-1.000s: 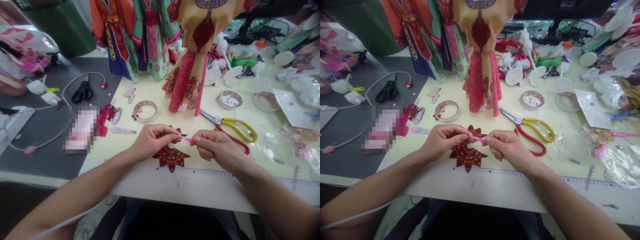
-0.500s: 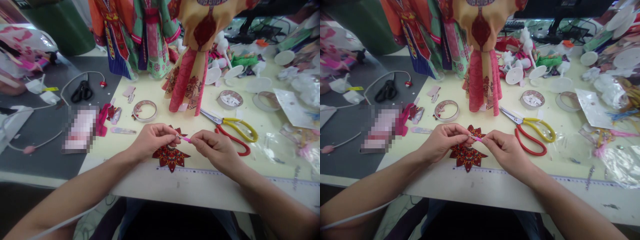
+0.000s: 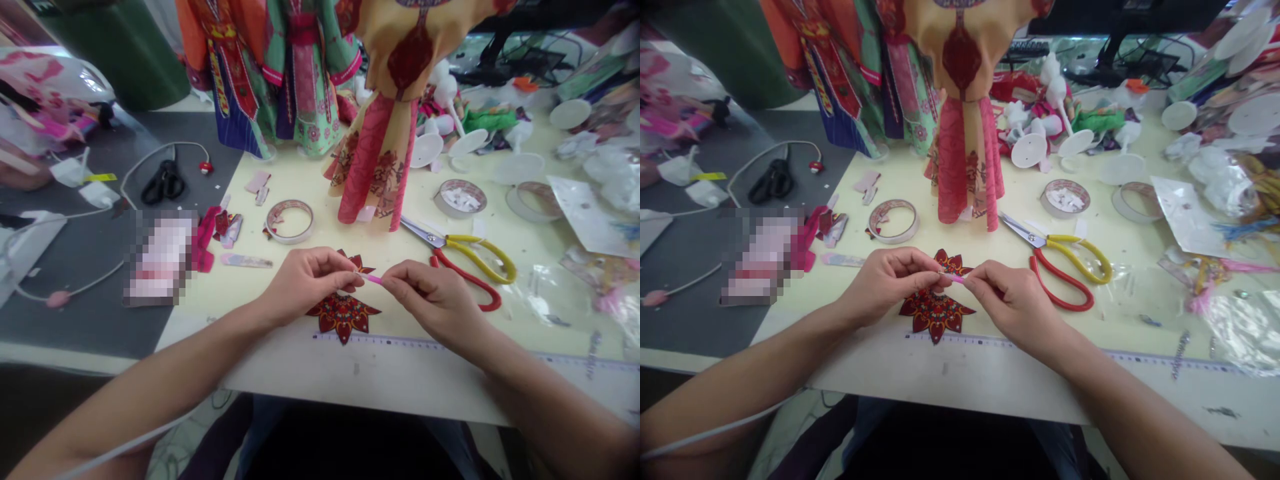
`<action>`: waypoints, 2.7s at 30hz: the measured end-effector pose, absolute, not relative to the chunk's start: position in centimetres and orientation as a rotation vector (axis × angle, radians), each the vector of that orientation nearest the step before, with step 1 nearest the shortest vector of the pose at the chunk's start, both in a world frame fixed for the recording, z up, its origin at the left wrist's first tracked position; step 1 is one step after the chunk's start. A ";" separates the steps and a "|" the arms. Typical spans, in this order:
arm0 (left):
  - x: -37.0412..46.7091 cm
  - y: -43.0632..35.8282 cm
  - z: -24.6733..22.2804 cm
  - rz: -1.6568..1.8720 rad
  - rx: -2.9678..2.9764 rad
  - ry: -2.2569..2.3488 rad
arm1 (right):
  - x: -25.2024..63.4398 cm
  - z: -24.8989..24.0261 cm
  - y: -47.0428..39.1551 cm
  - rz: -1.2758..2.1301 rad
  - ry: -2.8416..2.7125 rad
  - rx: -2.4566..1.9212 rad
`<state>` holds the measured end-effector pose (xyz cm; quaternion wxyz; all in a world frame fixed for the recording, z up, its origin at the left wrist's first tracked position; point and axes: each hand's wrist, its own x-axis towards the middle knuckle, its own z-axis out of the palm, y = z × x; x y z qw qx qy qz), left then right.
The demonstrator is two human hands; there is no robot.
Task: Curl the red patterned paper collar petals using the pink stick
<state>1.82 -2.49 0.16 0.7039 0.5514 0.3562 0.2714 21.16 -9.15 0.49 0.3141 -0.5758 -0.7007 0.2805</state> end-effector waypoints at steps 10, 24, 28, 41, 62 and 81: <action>1.9 -2.2 -0.7 0.602 1.038 0.760 | 20.7 -0.3 -9.7 0.267 -1.982 -1.461; 2.5 -3.1 -1.0 0.802 1.203 0.809 | 20.2 -0.3 -10.1 0.424 -1.811 -1.476; 2.6 -3.6 -0.6 0.907 1.339 0.836 | 20.1 -0.3 -9.9 0.669 -1.660 -1.463; 1.8 -2.9 0.0 0.748 1.300 0.758 | 21.4 0.2 -8.9 1.333 -1.345 -1.412; 2.1 -3.5 -0.2 0.777 1.694 0.882 | 20.9 0.6 -9.1 0.958 -1.586 -1.500; 2.2 -3.0 -0.8 0.721 1.149 0.747 | 20.4 0.1 -9.7 0.746 -1.627 -1.437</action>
